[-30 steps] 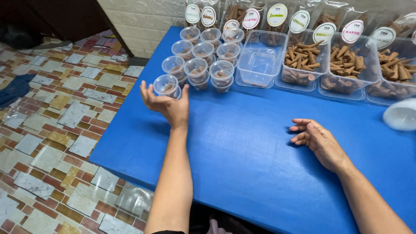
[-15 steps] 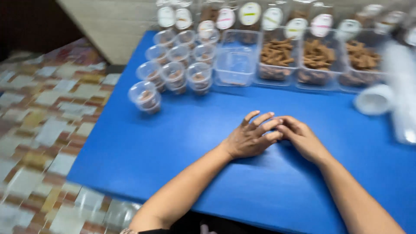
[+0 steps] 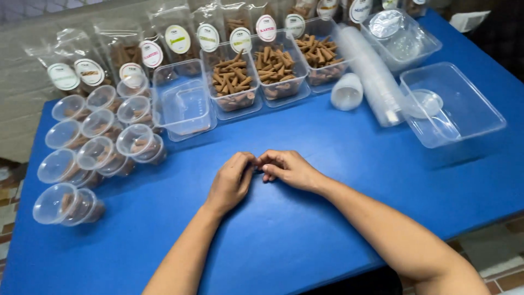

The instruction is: The person is packaging incense cones by placing them into small plastic cups and then securing the cups with plastic lids.

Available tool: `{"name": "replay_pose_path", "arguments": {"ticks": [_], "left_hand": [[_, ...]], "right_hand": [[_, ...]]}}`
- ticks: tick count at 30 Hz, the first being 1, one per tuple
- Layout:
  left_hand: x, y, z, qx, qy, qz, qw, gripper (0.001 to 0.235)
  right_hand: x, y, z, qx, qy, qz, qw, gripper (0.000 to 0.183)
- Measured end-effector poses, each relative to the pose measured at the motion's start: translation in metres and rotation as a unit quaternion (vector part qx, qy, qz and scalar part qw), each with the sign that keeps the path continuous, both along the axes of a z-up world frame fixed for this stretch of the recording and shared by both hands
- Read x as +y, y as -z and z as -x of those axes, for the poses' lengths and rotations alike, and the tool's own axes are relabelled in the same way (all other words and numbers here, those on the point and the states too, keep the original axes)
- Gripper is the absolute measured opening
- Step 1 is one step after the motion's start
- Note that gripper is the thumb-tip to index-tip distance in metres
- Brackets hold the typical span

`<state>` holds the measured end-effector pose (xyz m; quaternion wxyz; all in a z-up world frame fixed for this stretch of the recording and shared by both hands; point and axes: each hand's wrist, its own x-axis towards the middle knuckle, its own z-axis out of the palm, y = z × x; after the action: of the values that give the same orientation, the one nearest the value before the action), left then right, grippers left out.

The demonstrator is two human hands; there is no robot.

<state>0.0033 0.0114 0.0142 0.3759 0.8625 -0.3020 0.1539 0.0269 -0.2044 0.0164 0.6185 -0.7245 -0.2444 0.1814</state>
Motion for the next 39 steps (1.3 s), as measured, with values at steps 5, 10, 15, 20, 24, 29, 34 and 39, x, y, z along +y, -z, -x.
{"name": "replay_pose_path", "arguments": {"ticks": [5, 10, 15, 20, 24, 29, 34, 39], "left_hand": [[-0.006, -0.004, 0.004, -0.058, 0.021, -0.058, 0.996, 0.022], [-0.007, -0.003, 0.005, -0.089, 0.019, -0.093, 0.991, 0.018], [-0.008, -0.01, 0.009, -0.095, 0.021, -0.083, 0.992, 0.013], [-0.008, -0.009, 0.007, -0.101, 0.019, -0.083, 0.991, 0.009], [-0.008, -0.01, 0.008, -0.104, 0.015, -0.089, 0.99, 0.007], [-0.009, -0.012, 0.009, -0.098, 0.017, -0.09, 0.991, 0.007], [-0.008, -0.01, 0.007, -0.103, 0.012, -0.1, 0.99, 0.006], [-0.008, -0.014, 0.009, -0.097, 0.015, -0.102, 0.99, 0.007]], "right_hand": [[-0.014, -0.026, -0.003, -0.166, 0.088, 0.084, 0.978, 0.016], [-0.066, -0.028, -0.032, -0.374, 0.253, 0.196, 0.871, 0.022], [-0.133, -0.03, -0.062, -0.499, 0.396, 0.35, 0.687, 0.035], [-0.16, -0.03, -0.07, -0.487, 0.428, 0.382, 0.658, 0.035], [-0.163, -0.032, -0.07, -0.462, 0.435, 0.405, 0.658, 0.032], [-0.159, -0.037, -0.068, -0.456, 0.431, 0.406, 0.665, 0.032], [-0.163, -0.03, -0.077, -0.453, 0.437, 0.41, 0.66, 0.031], [-0.164, -0.031, -0.077, -0.471, 0.445, 0.417, 0.637, 0.026]]}}
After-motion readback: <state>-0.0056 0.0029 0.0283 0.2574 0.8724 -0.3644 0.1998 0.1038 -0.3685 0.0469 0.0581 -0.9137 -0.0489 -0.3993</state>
